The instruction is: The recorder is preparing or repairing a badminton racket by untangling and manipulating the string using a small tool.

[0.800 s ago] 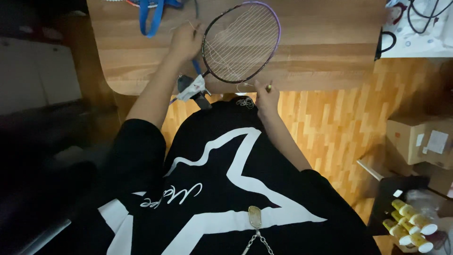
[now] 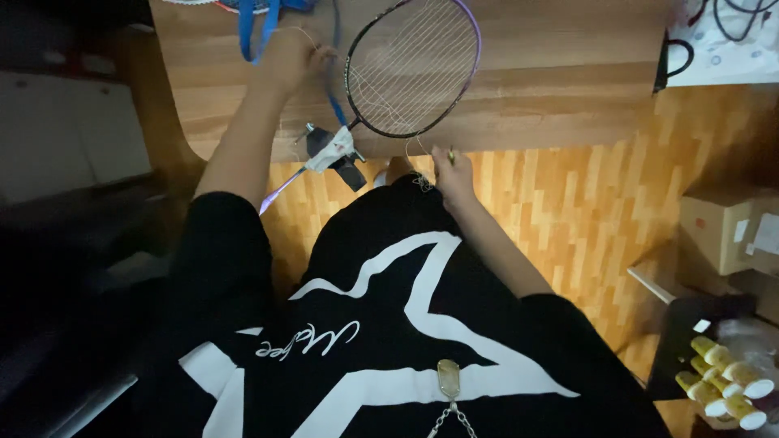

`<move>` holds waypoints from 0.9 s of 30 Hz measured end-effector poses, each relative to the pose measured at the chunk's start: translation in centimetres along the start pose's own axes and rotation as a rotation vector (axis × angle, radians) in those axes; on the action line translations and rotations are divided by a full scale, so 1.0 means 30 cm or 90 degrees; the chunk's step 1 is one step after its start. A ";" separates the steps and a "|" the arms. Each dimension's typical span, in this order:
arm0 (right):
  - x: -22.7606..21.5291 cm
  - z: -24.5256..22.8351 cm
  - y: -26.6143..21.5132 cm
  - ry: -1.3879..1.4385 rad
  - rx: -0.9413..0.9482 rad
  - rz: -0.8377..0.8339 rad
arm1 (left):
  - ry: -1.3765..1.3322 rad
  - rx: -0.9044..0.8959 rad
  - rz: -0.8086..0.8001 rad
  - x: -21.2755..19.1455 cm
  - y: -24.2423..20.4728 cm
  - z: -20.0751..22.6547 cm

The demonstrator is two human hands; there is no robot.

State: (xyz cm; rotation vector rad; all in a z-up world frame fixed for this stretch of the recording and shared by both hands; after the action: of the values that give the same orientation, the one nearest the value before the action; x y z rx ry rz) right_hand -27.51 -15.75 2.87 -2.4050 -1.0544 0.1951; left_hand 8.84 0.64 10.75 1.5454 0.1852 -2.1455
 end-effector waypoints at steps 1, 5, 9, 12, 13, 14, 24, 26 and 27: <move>0.010 -0.041 -0.011 0.002 0.003 -0.001 | 0.001 -0.001 -0.004 0.019 -0.003 -0.013; 0.000 -0.035 0.020 -0.030 0.091 -0.011 | 0.001 0.021 -0.013 0.061 0.029 -0.067; -0.084 0.024 -0.068 0.008 0.036 0.038 | -0.045 -0.040 -0.052 0.066 -0.002 -0.003; -0.035 -0.011 -0.128 0.130 0.161 0.049 | -0.017 -0.058 -0.032 0.087 -0.018 -0.037; -0.012 -0.012 -0.125 0.130 0.162 0.046 | -0.016 -0.060 -0.032 0.078 -0.027 -0.052; 0.017 -0.015 -0.116 0.097 0.173 0.023 | -0.032 -0.017 -0.005 0.055 -0.017 -0.049; -0.078 -0.016 -0.160 0.057 0.149 0.074 | -0.054 -0.039 -0.064 0.105 0.014 -0.057; -0.082 0.022 -0.172 0.079 0.161 0.069 | -0.029 -0.019 -0.046 0.082 0.011 -0.021; -0.077 0.046 -0.183 0.101 0.174 0.063 | -0.002 0.000 -0.029 0.062 0.000 0.000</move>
State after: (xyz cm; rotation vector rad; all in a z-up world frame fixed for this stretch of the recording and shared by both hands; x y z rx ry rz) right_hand -33.11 -13.73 4.27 -2.1864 -0.7835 0.1669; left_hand 8.40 0.08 9.04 1.5521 0.2215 -2.1819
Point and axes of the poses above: each hand's wrist, its own y-axis towards the middle knuckle, its own x-axis out of the palm, z = x × y, the point moved 8 cm from there along y, towards the middle knuckle, and after that the axes turned 1 degree about z, right-handed, at the moved point
